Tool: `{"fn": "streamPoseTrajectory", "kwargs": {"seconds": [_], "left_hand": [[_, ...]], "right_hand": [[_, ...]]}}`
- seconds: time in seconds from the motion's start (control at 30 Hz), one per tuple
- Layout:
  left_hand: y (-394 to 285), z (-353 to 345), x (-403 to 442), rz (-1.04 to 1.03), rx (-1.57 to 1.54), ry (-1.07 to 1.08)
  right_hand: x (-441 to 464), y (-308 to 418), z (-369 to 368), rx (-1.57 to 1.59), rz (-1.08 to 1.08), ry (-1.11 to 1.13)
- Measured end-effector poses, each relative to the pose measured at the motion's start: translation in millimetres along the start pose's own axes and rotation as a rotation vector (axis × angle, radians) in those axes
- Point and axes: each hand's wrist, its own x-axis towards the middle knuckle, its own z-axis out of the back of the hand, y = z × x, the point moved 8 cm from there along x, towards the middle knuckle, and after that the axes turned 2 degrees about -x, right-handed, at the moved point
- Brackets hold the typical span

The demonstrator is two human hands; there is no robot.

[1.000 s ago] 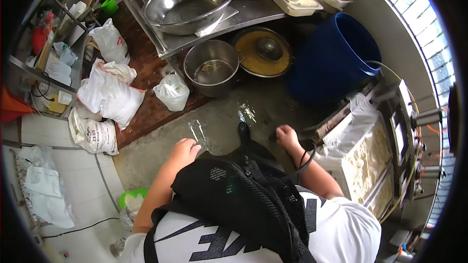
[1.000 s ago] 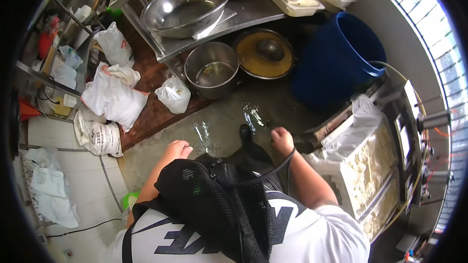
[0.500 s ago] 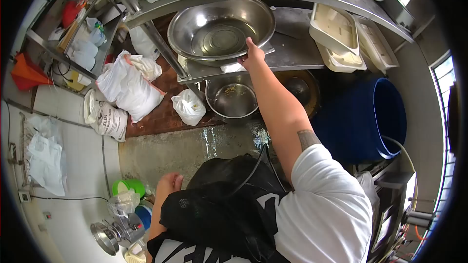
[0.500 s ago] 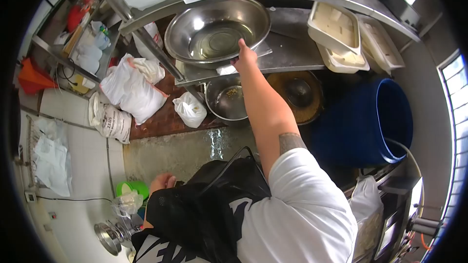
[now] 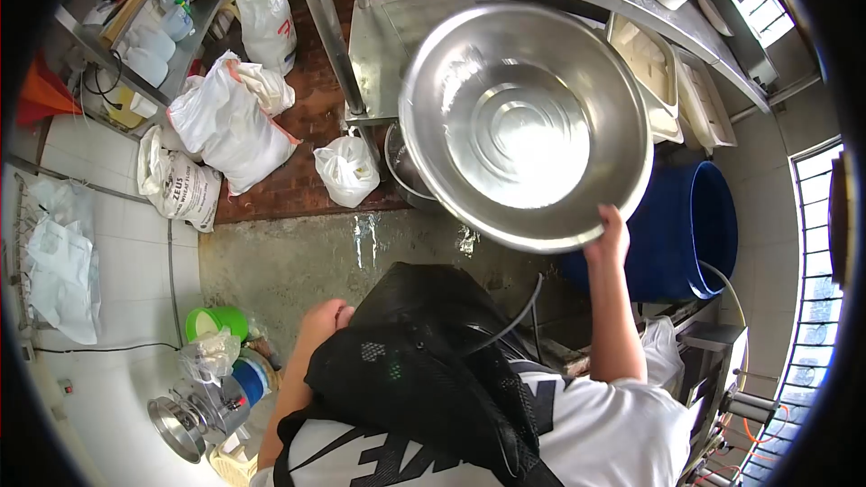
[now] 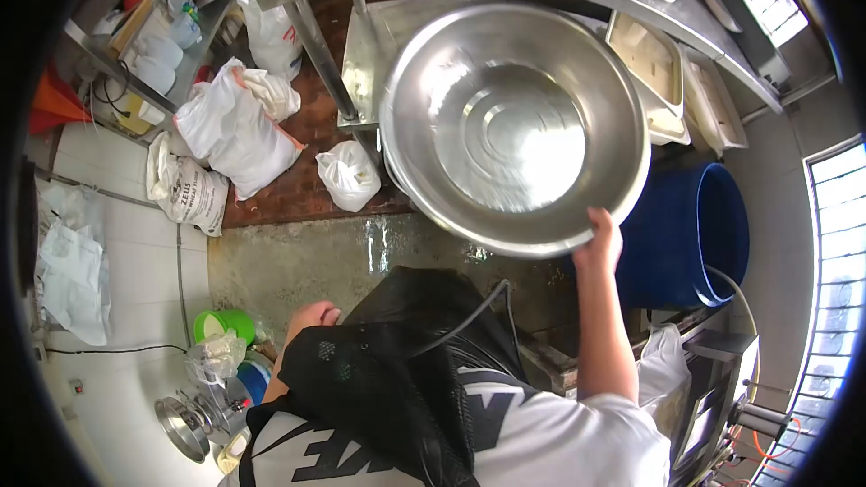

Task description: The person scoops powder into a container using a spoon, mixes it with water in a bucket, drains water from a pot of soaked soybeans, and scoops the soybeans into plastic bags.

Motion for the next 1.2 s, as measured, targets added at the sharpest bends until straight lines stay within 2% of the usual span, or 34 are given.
{"fn": "streamPoseTrajectory", "kwargs": {"seconds": [0.07, 0.17, 0.3, 0.4, 0.47, 0.63, 0.67, 0.7, 0.73, 0.77, 0.8, 0.83, 0.87, 0.97, 1.03, 1.07, 1.1, 1.13, 1.17, 1.2], "left_hand": [[3.7, -3.8, 10.3, 0.062, -0.078, 0.074], [11.7, -15.0, 26.9, 0.009, -0.072, 0.115], [-12.4, -27.7, 52.6, -0.079, -0.021, 0.184], [-33.1, -33.7, 72.7, -0.143, -0.011, 0.2], [-48.7, -32.0, 82.1, -0.159, -0.006, 0.164], [-63.5, -39.0, 106.6, -0.125, 0.074, 0.185], [-62.8, -42.3, 110.4, -0.079, 0.085, 0.185], [-64.9, -46.7, 115.4, -0.099, 0.107, 0.159], [-70.2, -57.6, 121.7, -0.102, 0.121, 0.189], [-65.5, -66.9, 127.9, 0.0, 0.078, 0.233], [-60.0, -75.8, 131.9, 0.109, 0.039, 0.274], [-63.9, -86.4, 138.7, 0.121, 0.053, 0.302], [-80.5, -96.0, 151.3, -0.012, 0.146, 0.281], [-117.7, -139.4, 205.4, -0.333, 0.249, 0.273], [-152.9, -166.9, 251.5, -0.49, 0.32, 0.169], [-157.6, -186.2, 275.8, -0.494, 0.317, 0.18], [-161.5, -203.3, 299.9, -0.517, 0.392, 0.144], [-163.3, -218.3, 322.2, -0.541, 0.467, 0.103], [-160.7, -232.6, 343.1, -0.548, 0.465, 0.11], [-136.6, -258.7, 365.4, -0.365, 0.526, 0.323]], "right_hand": [[-31.9, 13.2, 72.1, -0.074, 0.012, -0.049], [-64.2, 11.0, 182.6, -0.057, -0.033, -0.187], [-95.3, -19.8, 236.8, -0.152, -0.122, -0.273], [-66.2, -75.5, 261.6, -0.191, -0.188, -0.437], [-33.8, -114.8, 252.7, -0.191, -0.2, -0.434], [48.1, -200.1, 177.2, -0.226, -0.208, -0.404], [51.1, -202.4, 139.8, -0.196, -0.217, -0.393], [76.7, -221.0, 127.9, -0.363, -0.209, -0.392], [84.4, -222.6, 93.1, -0.319, -0.184, -0.346], [118.8, -259.3, 83.4, -0.325, -0.188, -0.304], [125.5, -256.9, 48.1, -0.363, -0.13, -0.289], [132.5, -252.0, 18.4, -0.439, -0.086, -0.27], [157.4, -280.0, 4.5, -0.447, -0.076, -0.234], [162.0, -270.5, -56.5, -0.587, 0.041, -0.2], [166.6, -277.2, -74.8, -0.594, 0.001, -0.207], [162.7, -273.4, -79.1, -0.599, -0.017, -0.23], [139.1, -242.8, -91.3, -0.51, -0.223, -0.145], [143.9, -242.5, -77.6, -0.507, -0.221, -0.156], [150.2, -256.1, -68.2, -0.3, -0.299, -0.108], [159.1, -273.4, -58.8, -0.093, -0.373, -0.053]]}}
